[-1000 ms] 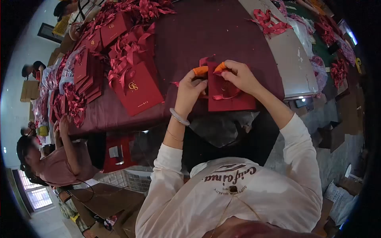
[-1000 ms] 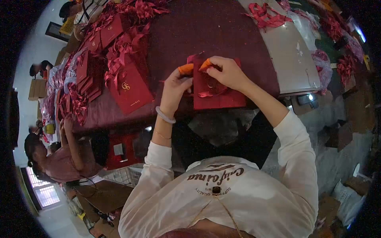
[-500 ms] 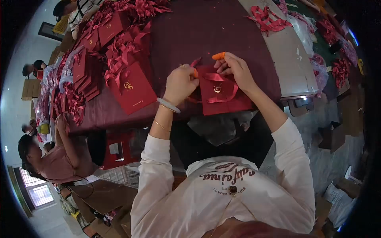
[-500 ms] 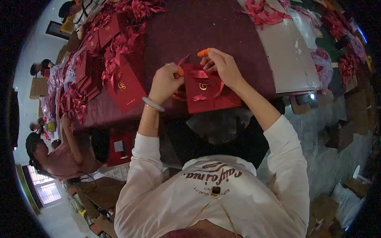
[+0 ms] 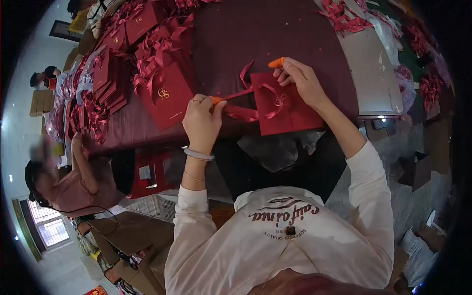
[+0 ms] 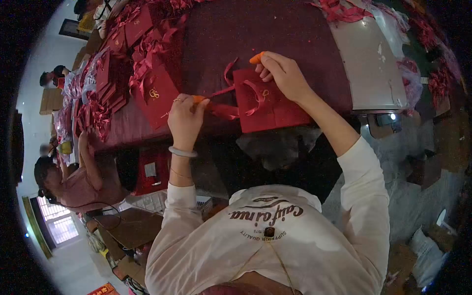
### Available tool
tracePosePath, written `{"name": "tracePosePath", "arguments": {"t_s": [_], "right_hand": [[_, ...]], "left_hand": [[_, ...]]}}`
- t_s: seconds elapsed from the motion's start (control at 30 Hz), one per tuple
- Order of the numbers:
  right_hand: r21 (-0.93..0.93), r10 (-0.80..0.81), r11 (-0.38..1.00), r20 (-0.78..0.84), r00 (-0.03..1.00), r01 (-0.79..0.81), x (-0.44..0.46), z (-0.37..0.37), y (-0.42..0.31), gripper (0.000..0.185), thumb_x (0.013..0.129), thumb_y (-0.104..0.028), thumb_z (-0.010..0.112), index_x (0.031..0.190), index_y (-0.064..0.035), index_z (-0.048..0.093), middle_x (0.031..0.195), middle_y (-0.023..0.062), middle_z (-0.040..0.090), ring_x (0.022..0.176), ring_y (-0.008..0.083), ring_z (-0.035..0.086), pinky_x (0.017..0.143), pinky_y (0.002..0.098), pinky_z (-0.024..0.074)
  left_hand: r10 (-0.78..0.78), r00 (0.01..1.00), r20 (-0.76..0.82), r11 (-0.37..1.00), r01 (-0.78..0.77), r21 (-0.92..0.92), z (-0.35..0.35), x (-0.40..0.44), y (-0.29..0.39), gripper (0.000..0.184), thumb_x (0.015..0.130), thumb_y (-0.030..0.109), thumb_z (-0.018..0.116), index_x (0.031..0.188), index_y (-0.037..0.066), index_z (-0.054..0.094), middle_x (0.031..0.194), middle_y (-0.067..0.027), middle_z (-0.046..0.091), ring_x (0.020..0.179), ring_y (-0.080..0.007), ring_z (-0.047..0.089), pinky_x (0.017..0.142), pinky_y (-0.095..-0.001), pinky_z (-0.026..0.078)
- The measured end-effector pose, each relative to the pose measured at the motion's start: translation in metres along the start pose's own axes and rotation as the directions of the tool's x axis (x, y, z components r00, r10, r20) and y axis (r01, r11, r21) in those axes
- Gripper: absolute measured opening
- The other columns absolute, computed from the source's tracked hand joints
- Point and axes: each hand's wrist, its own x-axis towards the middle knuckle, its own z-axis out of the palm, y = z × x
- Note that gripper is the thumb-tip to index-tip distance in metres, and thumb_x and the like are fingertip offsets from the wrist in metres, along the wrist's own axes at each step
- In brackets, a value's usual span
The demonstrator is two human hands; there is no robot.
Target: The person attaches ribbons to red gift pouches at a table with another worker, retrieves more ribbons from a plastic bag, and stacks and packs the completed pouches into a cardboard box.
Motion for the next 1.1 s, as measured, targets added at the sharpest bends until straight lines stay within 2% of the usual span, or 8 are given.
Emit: {"name": "tracePosePath", "arguments": {"t_s": [0.07,0.43,0.7,0.73,0.8,0.87,0.93,1.1], "right_hand": [[-0.001,-0.015,1.000,0.005,1.000,0.015,-0.001,0.000,0.001,0.034,0.096,-0.025,0.040,0.103,0.0014,0.060,0.082,0.0050,0.058,0.073,0.0104,0.054,0.066,0.0247,0.0469],[-0.106,0.019,0.994,0.012,1.000,-0.018,0.001,0.000,0.000,0.031,0.095,-0.024,0.043,0.102,0.0004,0.060,0.080,0.0039,0.059,0.072,0.0092,0.054,0.065,0.0241,0.0468],[-0.112,0.020,0.994,0.018,1.000,-0.018,0.001,0.001,-0.001,0.029,0.095,-0.024,0.045,0.102,-0.0006,0.061,0.081,0.0030,0.058,0.071,0.0079,0.053,0.065,0.0227,0.0462],[-0.110,0.017,0.994,0.025,1.000,-0.014,0.001,0.000,-0.001,0.029,0.095,-0.023,0.045,0.104,-0.0008,0.061,0.081,0.0031,0.058,0.071,0.0076,0.053,0.065,0.0223,0.0460],[-0.139,0.029,0.990,0.031,0.999,-0.025,0.000,0.002,-0.008,0.028,0.094,-0.023,0.046,0.105,-0.0008,0.060,0.082,0.0026,0.058,0.071,0.0072,0.052,0.065,0.0219,0.0458],[-0.126,0.070,0.990,0.048,0.996,-0.064,-0.001,0.002,-0.007,0.027,0.094,-0.021,0.047,0.111,-0.0019,0.057,0.086,0.0013,0.058,0.075,0.0064,0.052,0.068,0.0210,0.0445],[-0.131,0.034,0.991,0.082,0.996,-0.023,-0.005,0.003,-0.009,0.028,0.094,-0.020,0.047,0.113,-0.0023,0.055,0.088,0.0012,0.058,0.077,0.0063,0.052,0.069,0.0208,0.0439],[-0.287,-0.080,0.948,0.200,0.976,0.137,-0.026,0.008,-0.034,0.048,0.083,-0.019,0.062,0.125,-0.0025,0.045,0.105,0.0080,0.056,0.087,0.0152,0.054,0.082,0.0285,0.0431]], "left_hand": [[0.052,0.985,-0.165,0.977,-0.016,0.213,0.004,-0.006,0.000,0.017,0.073,0.019,0.069,0.074,0.005,0.060,0.076,-0.0068,0.055,0.069,-0.0264,0.056,0.056,-0.0363,0.046],[-0.193,0.937,-0.291,0.975,0.215,0.048,0.002,-0.014,-0.003,0.014,0.077,0.014,0.068,0.080,0.002,0.060,0.080,-0.0112,0.055,0.068,-0.0291,0.056,0.059,-0.0365,0.046],[-0.073,0.856,-0.512,0.979,0.160,0.127,0.003,-0.030,-0.004,0.017,0.078,0.005,0.065,0.093,-0.003,0.059,0.089,-0.0168,0.056,0.075,-0.0307,0.056,0.064,-0.0367,0.046],[-0.262,0.836,-0.482,0.960,0.276,-0.043,-0.002,-0.036,0.017,0.020,0.080,0.005,0.063,0.097,-0.003,0.057,0.092,-0.0187,0.055,0.080,-0.0336,0.056,0.069,-0.0382,0.046],[-0.078,0.892,-0.444,0.994,0.039,-0.097,0.009,-0.052,0.033,0.023,0.079,0.004,0.061,0.101,-0.001,0.057,0.100,-0.0183,0.056,0.087,-0.0351,0.056,0.076,-0.0393,0.046],[0.138,0.990,-0.003,0.894,-0.126,-0.430,0.012,-0.057,0.051,0.042,0.069,-0.003,0.058,0.110,0.004,0.056,0.124,-0.0148,0.049,0.115,-0.0332,0.048,0.096,-0.0410,0.039],[0.308,0.944,0.118,0.930,-0.273,-0.248,0.021,-0.054,0.059,0.041,0.069,0.000,0.056,0.110,0.008,0.057,0.129,-0.0101,0.047,0.126,-0.0283,0.039,0.103,-0.0416,0.030],[0.380,0.918,-0.118,0.905,-0.395,-0.157,0.036,-0.046,0.059,0.033,0.073,0.003,0.057,0.103,0.014,0.063,0.124,-0.0016,0.054,0.121,-0.0222,0.046,0.102,-0.0422,0.031]]}}
